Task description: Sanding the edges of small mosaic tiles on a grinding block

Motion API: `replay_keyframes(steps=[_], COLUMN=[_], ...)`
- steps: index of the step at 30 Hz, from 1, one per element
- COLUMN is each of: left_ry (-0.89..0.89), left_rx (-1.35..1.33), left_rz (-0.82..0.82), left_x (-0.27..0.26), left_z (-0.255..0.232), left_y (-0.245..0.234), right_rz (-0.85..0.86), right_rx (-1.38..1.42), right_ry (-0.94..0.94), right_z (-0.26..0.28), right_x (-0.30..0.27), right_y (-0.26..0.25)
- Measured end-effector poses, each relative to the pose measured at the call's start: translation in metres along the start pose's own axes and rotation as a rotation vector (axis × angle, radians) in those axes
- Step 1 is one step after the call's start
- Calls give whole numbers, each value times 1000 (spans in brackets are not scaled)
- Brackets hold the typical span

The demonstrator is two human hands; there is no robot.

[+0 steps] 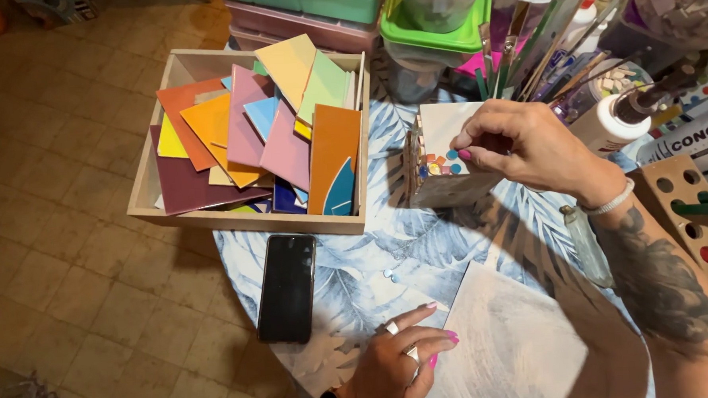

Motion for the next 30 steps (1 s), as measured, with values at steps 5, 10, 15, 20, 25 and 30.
replay_keyframes(steps=[5, 10, 15, 20, 25, 30], left_ry=[-9, -30, -24, -35, -15, -62], left_rx=[-10, -9, -9, -4, -4, -31], left_rz=[42, 59, 33, 53, 38, 55], left_x=[-1, -1, -1, -1, -1, -4], left_z=[3, 3, 3, 2, 3, 7], left_y=[0, 0, 0, 0, 1, 2], right_rz=[-20, -38, -42, -35, -25, -35], right_rx=[-14, 4, -17, 11, 33, 26], right_ry=[-14, -21, -35, -26, -60, -59], right_z=[0, 1, 2, 3, 2, 1], right_x=[0, -1, -1, -1, -1, -2], right_y=[1, 2, 1, 0, 2, 3])
Point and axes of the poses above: each hand's wrist, its own x-axis towards the middle knuckle, its own y-axis out of the palm, z = x × y, the point moved 3 cm from there along x, towards the middle knuckle, and after that the axes turned 12 degrees about -x, right-handed, at the moved point
